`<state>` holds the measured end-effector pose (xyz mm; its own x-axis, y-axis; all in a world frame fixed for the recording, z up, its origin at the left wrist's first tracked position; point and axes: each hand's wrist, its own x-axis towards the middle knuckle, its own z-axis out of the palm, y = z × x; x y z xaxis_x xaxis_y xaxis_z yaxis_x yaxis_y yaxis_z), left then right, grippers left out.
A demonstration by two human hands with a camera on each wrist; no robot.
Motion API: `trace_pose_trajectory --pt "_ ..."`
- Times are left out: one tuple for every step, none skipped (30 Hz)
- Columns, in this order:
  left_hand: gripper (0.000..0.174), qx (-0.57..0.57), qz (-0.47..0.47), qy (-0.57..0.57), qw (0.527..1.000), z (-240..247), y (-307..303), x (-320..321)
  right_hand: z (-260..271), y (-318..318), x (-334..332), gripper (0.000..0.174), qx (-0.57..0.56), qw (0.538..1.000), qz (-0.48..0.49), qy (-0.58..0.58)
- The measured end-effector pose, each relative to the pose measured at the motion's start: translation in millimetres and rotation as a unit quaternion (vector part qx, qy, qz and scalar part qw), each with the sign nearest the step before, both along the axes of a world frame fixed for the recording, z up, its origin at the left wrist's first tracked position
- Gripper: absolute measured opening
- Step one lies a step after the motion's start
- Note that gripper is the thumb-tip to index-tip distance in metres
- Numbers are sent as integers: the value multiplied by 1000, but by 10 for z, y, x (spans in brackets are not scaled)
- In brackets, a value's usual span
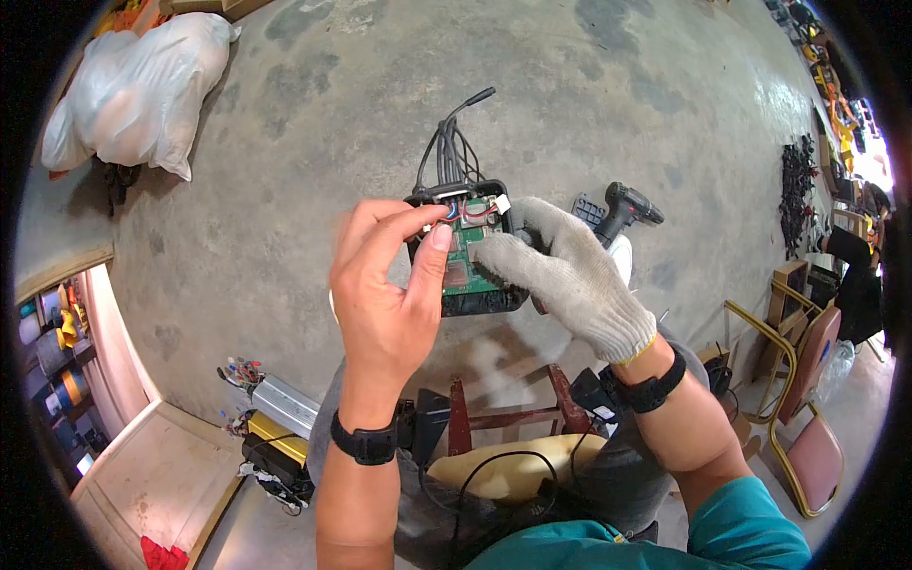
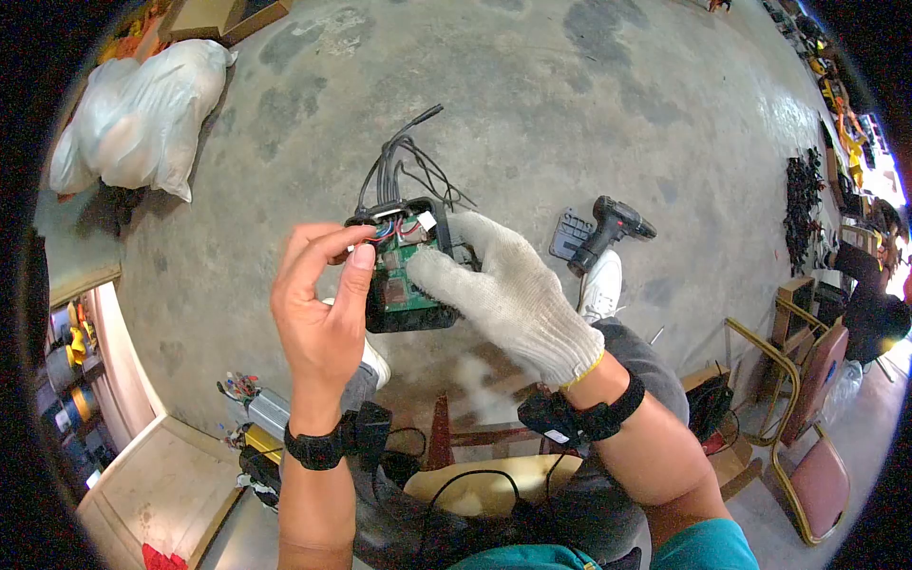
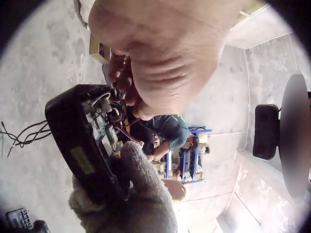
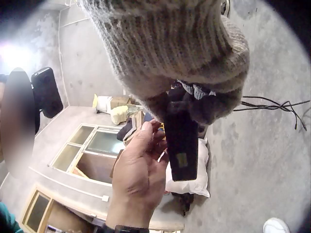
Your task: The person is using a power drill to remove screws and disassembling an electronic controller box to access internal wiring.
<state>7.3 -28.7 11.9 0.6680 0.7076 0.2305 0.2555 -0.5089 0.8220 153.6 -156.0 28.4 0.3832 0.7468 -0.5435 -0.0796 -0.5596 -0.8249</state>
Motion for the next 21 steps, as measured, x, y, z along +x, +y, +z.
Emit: trace_pose_trajectory --pt "11 0 0 0 1000 8 -10 4 0 2 0 51 -4 1000 -11 -6" --pt "10 -30 -3 -4 1000 16 -22 10 0 4 1 51 -8 1000 -22 -13" --pt "9 -60 -6 -7 998 20 -30 12 -6 3 6 51 -8 1000 -22 -13" --pt "9 -60 -7 -7 998 12 -30 9 -17 0 15 52 -18 999 -21 -15" --pt "9 -63 0 7 998 -4 -29 5 -22 -4 21 54 -28 999 -21 -17" --pt "9 -65 6 21 998 -13 -31 1 -18 -7 17 53 -28 999 -21 -17" --pt "9 -65 6 21 998 -6 -34 0 -11 -8 11 54 -14 999 -35 -10" --pt "10 -88 0 30 996 8 -38 -4 -5 -8 8 55 -1 999 -49 -2" --pt "12 -110 -6 40 993 15 -43 -9 -2 -12 17 55 -1 999 -49 -2" --pt "12 -110 -7 40 993 15 -46 -16 0 -18 33 55 -5 999 -45 -5" --pt "14 -85 -28 62 994 13 -45 -25 2 -21 42 55 -9 999 -41 -8" --pt "16 -58 -50 83 994 8 -44 -29 2 -20 42 55 -9 999 -42 -8" --pt "16 -58 -51 83 994 -1 -44 -30 2 -18 40 55 -13 999 -43 -7" --pt "17 -52 -60 80 994 -13 -45 -33 0 -19 37 55 -17 999 -44 -5" --pt "17 -46 -70 78 993 -23 -43 -38 -7 -20 38 55 -17 999 -45 -5" --pt "17 -46 -70 78 993 -32 -38 -42 -21 -20 41 55 -24 999 -39 -11" --pt "15 -32 -71 84 993 -41 -31 -47 -30 -19 41 55 -31 999 -33 -18" --pt "14 -17 -72 91 993 -44 -22 -52 -33 -18 35 55 -31 999 -33 -17" --pt "14 -17 -71 92 993 -36 -7 -58 -36 -17 25 55 -21 999 -35 -16" --pt "12 9 -60 104 993 -16 14 -66 -38 -12 16 54 -12 999 -36 -15" --pt "9 34 -49 116 991 7 28 -71 -35 -10 15 54 -12 999 -36 -15"
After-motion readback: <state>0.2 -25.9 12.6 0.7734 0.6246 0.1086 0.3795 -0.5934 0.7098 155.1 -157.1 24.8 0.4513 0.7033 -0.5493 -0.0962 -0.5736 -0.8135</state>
